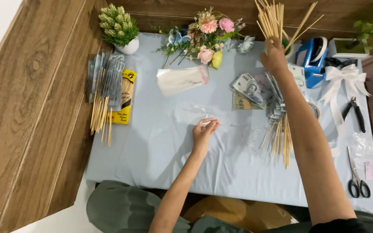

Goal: The person sits cross-legged at a table and wraps paper money in clear plastic sleeves. They insert the bills into the sleeves, fold the edges, and place wooden sticks on top of the wrapped items.

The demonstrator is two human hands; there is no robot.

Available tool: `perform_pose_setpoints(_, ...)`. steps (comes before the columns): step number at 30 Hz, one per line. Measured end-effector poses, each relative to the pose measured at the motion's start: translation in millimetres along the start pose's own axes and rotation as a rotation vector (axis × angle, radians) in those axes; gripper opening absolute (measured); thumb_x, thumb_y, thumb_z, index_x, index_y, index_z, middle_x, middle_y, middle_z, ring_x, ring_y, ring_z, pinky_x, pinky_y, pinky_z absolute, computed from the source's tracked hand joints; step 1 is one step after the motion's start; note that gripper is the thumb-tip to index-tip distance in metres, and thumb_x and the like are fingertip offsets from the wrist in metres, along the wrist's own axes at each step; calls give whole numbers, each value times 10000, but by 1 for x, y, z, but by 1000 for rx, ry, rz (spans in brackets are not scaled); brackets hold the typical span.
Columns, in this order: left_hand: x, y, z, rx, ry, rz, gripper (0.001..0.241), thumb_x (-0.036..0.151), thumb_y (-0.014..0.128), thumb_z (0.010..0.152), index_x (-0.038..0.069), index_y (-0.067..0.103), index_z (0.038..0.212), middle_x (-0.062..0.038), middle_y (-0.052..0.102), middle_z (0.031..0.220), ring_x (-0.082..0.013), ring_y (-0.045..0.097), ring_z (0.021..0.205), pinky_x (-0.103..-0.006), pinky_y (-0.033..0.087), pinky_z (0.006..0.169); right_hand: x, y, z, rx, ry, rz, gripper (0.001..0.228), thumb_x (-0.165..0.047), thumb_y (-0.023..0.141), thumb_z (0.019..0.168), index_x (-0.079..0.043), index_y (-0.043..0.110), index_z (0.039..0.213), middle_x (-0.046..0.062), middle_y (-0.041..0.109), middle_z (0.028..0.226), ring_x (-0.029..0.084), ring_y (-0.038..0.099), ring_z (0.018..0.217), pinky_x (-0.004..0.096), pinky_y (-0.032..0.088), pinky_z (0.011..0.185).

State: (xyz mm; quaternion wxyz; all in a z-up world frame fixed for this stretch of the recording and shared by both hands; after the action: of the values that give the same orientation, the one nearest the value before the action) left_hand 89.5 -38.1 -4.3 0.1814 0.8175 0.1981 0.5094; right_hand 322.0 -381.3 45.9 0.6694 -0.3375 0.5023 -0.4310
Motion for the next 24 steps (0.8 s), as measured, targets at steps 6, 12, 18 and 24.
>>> perform_pose_setpoints(6,2,0,0,7,-30,25,424,284,788,798,26,666,1112,-153,760,1050,-260,747,1017,-346,535,974,-79,-38,-53,367,-326,-36,162,154,569,931,124,674,1051,262,489,1182,461,560,1074,530,533,858)
perform_pose_setpoints(12,-11,-6,8,-66,98,43,374,161,760,922,-74,625,1179,-247,725,1089,-339,724,1045,-350,574,923,-31,31,-96,76,-159,-660,420,-587,849,788,-200,788,939,76,747,1060,288,609,1276,765,15,1180)
perform_pose_setpoints(18,-4,-3,5,-77,92,41,377,99,728,928,-123,594,1203,-297,697,1123,-392,693,1080,-431,554,980,-43,36,-96,-20,-101,-645,565,-565,840,771,-114,762,1102,133,737,1122,307,571,1286,764,-76,1195)
perform_pose_setpoints(24,-5,-4,5,-74,125,32,377,94,730,926,-127,593,1199,-285,697,1100,-391,696,1063,-454,552,981,-42,34,-95,53,-119,-522,305,-337,842,829,-136,744,1036,68,742,1106,245,616,1264,726,-17,1235)
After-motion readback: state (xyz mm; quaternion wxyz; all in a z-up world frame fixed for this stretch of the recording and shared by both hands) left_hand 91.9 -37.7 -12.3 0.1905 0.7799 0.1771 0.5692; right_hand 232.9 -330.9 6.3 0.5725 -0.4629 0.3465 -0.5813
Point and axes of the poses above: each hand's wrist, its own z-axis towards the middle knuckle, its own y-axis out of the palm, x = y × z, the point moved 5 cm from there along z, towards the middle knuckle
